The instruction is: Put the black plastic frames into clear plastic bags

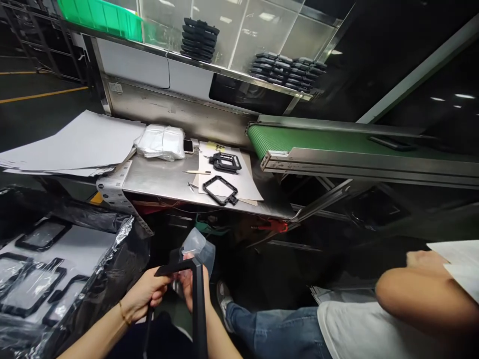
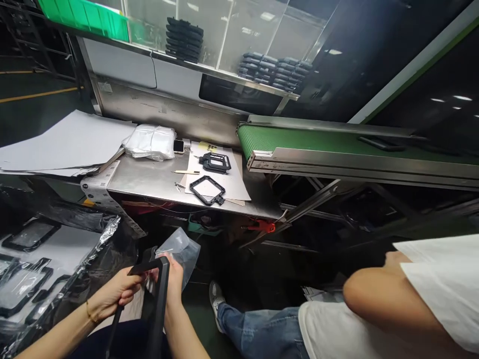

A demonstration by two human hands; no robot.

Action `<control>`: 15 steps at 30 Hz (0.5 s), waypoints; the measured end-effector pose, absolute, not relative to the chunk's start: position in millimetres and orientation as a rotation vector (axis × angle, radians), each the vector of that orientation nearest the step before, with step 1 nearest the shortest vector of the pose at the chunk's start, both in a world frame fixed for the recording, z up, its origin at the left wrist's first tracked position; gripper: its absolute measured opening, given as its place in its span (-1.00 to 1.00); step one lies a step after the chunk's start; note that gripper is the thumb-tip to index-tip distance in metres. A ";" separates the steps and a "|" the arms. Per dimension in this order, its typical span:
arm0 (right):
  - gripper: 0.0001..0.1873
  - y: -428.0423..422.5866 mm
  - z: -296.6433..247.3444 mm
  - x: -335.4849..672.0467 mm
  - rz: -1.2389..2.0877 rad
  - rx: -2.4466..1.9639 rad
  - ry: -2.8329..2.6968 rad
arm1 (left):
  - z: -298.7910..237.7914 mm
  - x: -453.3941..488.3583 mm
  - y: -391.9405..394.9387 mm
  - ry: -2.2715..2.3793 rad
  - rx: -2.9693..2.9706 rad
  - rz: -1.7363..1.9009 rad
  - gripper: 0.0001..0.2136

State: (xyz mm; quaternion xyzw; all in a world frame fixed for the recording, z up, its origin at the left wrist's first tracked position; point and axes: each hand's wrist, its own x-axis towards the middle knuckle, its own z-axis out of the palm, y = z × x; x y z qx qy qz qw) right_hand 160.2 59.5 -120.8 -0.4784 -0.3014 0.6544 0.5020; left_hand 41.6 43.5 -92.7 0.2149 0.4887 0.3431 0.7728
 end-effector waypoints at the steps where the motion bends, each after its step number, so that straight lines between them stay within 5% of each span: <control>1: -0.65 58.4 -116.6 162.9 1.612 -1.159 -0.755 | -94.8 43.9 43.1 1.075 0.484 0.737 -0.91; 15: -0.81 12.4 -126.9 187.4 1.619 -1.223 -0.717 | -110.7 47.4 38.5 1.084 0.445 0.679 -0.93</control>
